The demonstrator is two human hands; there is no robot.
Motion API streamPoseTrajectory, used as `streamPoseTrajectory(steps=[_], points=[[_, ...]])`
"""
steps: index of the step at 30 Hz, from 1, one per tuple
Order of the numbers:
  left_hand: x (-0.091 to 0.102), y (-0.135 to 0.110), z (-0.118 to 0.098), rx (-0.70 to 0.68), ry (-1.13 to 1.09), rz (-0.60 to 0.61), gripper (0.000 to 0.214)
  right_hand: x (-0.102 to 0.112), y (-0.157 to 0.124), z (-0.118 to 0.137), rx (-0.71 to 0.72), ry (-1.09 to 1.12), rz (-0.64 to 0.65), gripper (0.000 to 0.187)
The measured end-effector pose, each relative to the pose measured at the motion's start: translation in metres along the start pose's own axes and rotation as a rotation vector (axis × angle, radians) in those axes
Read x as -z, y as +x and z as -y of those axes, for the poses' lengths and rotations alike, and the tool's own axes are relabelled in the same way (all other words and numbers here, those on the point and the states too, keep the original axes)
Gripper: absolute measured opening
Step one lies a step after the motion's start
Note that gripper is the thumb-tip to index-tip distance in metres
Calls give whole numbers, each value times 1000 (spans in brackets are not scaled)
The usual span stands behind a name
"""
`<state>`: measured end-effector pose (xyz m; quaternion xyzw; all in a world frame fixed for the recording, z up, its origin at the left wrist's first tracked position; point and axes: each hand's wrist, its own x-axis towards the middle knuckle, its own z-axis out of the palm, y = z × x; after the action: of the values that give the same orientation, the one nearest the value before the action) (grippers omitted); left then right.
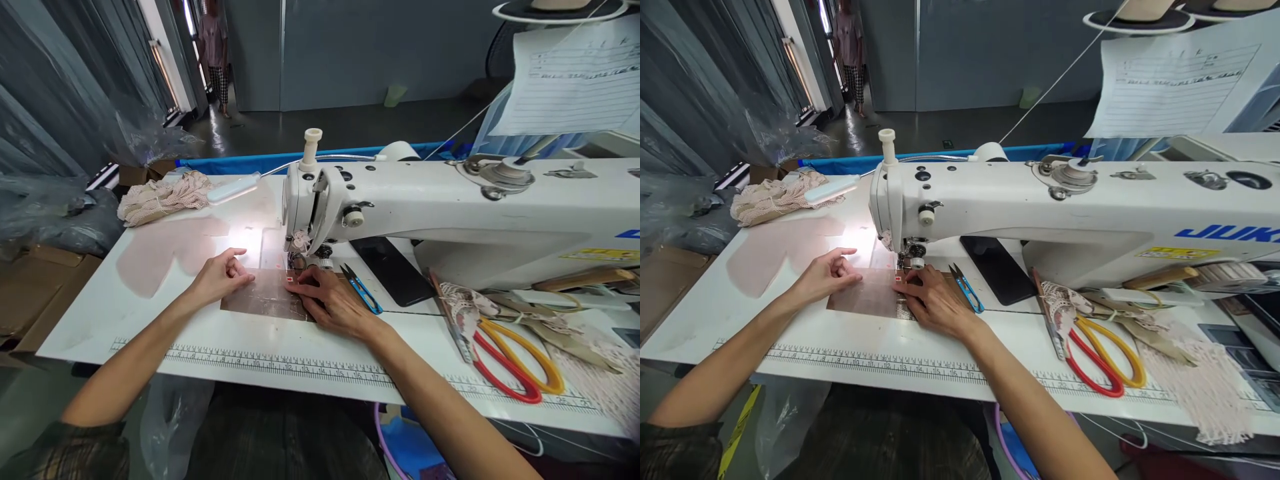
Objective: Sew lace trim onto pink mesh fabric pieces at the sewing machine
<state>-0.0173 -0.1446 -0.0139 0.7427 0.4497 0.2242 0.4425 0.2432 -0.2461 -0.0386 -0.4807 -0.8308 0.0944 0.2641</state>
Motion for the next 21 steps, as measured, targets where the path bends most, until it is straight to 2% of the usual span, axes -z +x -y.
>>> streamPoseTrajectory(steps=[10,17,19,21], points=[[-1,1,3,2,8,6,63,6,-4,10,12,114,43,35],[1,2,3,-20,26,24,59,5,-5,12,21,59,73,35],[1,1,2,-111,154,-86,50,5,-5,12,23,48,68,35],[-1,2,-1,-281,401,-288,38,5,-5,11,30,39,63,35]])
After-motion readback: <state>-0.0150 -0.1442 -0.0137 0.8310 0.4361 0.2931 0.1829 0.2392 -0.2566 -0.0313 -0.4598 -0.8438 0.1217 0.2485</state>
